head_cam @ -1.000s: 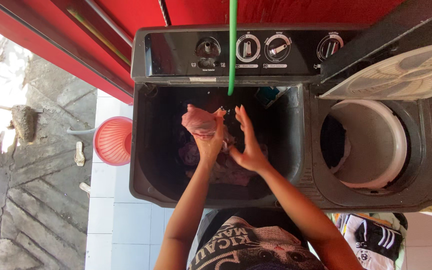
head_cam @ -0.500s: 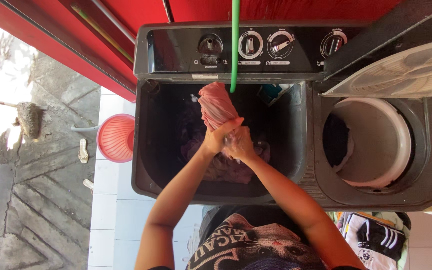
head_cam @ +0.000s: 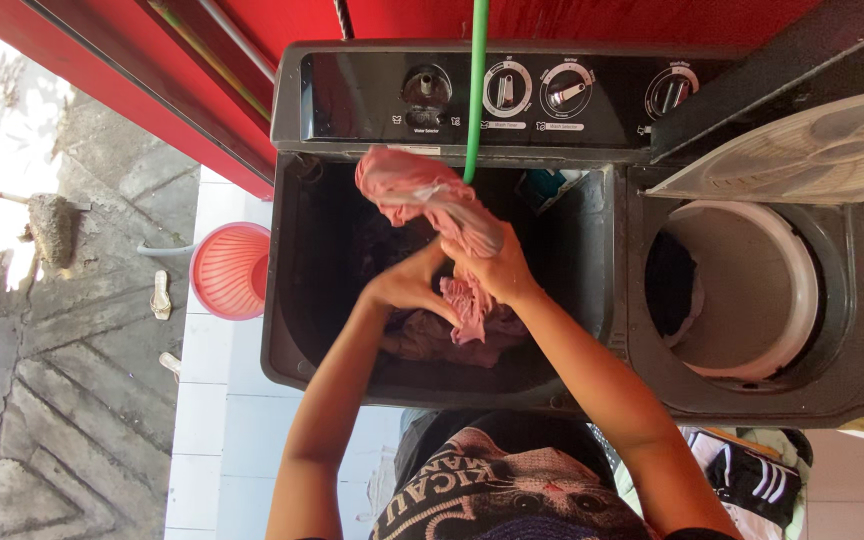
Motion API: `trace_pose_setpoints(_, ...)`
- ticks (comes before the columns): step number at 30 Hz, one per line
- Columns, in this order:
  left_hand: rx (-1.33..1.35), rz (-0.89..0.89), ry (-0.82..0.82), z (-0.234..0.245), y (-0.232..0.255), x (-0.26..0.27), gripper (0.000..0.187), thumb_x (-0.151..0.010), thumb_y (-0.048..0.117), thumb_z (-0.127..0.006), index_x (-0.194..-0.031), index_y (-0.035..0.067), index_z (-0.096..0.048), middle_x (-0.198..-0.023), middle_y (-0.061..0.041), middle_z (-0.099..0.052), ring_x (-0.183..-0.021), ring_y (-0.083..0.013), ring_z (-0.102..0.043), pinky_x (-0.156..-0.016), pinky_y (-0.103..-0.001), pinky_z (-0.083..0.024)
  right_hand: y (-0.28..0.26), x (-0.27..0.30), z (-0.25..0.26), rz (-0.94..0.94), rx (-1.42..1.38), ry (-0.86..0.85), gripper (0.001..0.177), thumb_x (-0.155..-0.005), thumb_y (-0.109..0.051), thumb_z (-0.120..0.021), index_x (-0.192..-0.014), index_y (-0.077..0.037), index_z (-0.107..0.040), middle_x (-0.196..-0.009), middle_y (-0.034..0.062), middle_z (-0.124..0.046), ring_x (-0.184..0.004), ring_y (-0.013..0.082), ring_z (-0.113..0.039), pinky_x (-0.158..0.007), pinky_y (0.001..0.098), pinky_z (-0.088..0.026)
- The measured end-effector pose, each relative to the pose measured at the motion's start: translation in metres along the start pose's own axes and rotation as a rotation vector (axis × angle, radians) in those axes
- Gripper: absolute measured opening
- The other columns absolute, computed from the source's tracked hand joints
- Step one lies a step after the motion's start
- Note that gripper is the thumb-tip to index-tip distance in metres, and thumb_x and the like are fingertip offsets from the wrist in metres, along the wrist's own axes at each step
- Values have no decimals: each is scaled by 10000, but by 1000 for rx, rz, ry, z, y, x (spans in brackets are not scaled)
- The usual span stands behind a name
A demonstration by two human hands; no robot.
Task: The person washes clothes in a semi-automatic washing machine by moving items between the wash tub and the spin-dryer basket. The person lifts the lids, removes a plastic cover from the spinner, transfers individual pieces of clothing one at a time from the wash water into the basket, and wrings them by hand before placing them.
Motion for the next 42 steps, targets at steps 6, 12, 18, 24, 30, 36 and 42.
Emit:
trace_pose_setpoints(6, 325, 795, 153, -73, -96, 55, 406, -762, 183, -862, -1029, -28, -641, -774, -84, -683, -650, -275, -681, -575, -447, -507, 38, -17, 4, -127, 209, 188, 255, -954, -95, -754, -1167, 31, -691, -996, 137, -767, -900, 195, -723, -804, 333, -566)
trace_pose_setpoints(12, -650, 860, 77, -90, -169, 94, 202, -819, 207, -706, -755, 16, -694, -716, -210, -715, -707, -404, -701, -633, -475, -525, 81, -12, -10, 68, 499, 312, 268, -806, 7, -754, -1065, 8, -683, -933, 224, -729, -968, 368, -735, -745, 362, -580)
trace_pose_setpoints(18, -593, 981, 115, -81, -137, 83, 273, -931, 300, -689, -908, 30, -716, -865, -193, -757, -837, -386, -731, -763, -456, -563, 70, -12, -15, 58, 419, 325, 304, -774, 32, -720, -1078, 20, -698, -969, 208, -740, -994, 336, -743, -788, 348, -583)
trace_pose_setpoints(24, -733, 425, 304, -70, -47, 62, 847, -588, 296, -955, -1262, -38, -567, -1181, -222, -663, -1102, -374, -632, -938, -516, -438, 65, -4, 4, -40, -100, 427, 99, -865, 96, -681, -946, 52, -645, -837, 96, -661, -736, 206, -627, -661, 355, -494)
trace_pose_setpoints(30, -137, 624, 411, -82, -71, 69, 605, -774, 223, -835, -1268, -19, -584, -1111, -148, -742, -993, -295, -753, -877, -368, -580, 51, 0, 20, -265, -508, 598, 104, -900, 51, -704, -846, 5, -628, -642, 31, -559, -504, 106, -504, -478, 305, -436)
trace_pose_setpoints(36, -530, 680, 107, -93, -90, 86, 478, -809, 209, -846, -1196, 46, -618, -1111, -215, -714, -966, -412, -699, -775, -446, -575, 46, 21, 34, -261, -404, 634, 87, -908, 33, -722, -879, 9, -643, -667, 29, -590, -518, 112, -539, -477, 306, -460)
trace_pose_setpoints(42, -447, 746, 143, -80, -36, 57, 790, -779, 318, -833, -1421, 93, -431, -1185, -149, -708, -1055, -379, -709, -839, -440, -575, 20, 30, 48, -289, -333, 646, 316, -874, -8, -785, -1151, -45, -636, -994, 34, -636, -861, 122, -600, -749, 296, -505)
Point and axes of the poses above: each hand's wrist, its own x-axis away from the middle knuckle, its own z-axis out of the back of the hand, y = z × x, the point moved 3 cm from there along -x, towards the middle knuckle
